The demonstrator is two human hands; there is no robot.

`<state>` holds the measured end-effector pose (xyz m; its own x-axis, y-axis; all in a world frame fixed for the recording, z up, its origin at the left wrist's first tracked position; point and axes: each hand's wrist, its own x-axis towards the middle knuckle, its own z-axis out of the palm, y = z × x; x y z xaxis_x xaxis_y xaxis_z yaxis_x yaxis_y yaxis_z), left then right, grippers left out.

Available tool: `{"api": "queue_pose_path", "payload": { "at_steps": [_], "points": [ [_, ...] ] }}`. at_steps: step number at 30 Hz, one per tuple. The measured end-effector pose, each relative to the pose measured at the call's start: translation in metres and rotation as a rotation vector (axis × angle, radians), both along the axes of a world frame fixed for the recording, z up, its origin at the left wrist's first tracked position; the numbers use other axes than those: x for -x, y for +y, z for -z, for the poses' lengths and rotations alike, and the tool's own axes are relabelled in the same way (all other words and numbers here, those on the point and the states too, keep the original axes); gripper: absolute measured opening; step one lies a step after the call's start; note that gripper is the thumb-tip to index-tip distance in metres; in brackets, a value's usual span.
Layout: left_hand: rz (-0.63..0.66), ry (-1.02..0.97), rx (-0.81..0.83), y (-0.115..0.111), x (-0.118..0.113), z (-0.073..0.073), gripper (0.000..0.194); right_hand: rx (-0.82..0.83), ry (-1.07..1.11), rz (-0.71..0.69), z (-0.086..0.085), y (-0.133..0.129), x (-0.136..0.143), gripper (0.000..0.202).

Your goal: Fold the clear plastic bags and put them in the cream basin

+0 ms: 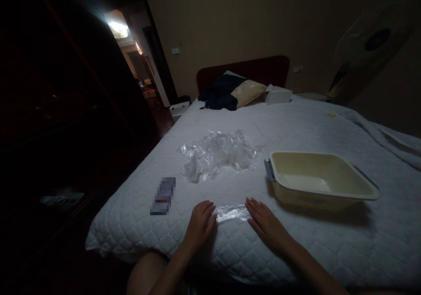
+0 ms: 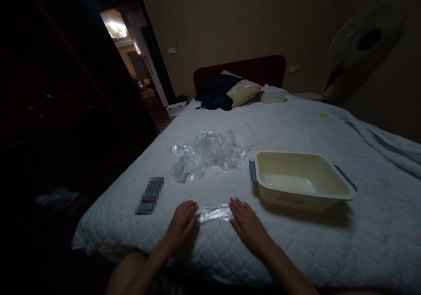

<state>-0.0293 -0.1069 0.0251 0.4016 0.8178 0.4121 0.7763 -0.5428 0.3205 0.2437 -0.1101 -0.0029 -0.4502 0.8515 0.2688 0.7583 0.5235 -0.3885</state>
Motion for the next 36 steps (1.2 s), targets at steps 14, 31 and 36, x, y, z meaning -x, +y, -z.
{"api": "queue_pose_path", "payload": {
  "at_steps": [14,31,36],
  "points": [
    [-0.037,-0.011,0.82,0.066,-0.056,-0.005,0.023,0.027,0.277,0.131,-0.003,0.006,0.003,0.041],
    [-0.051,-0.242,0.894,0.058,-0.061,-0.009,0.026,0.015,0.408,0.19,-0.042,-0.01,0.029,0.03],
    [-0.044,-0.257,0.918,0.057,-0.064,-0.007,0.018,0.069,0.388,0.183,-0.037,-0.013,0.036,0.03]
  ]
}}
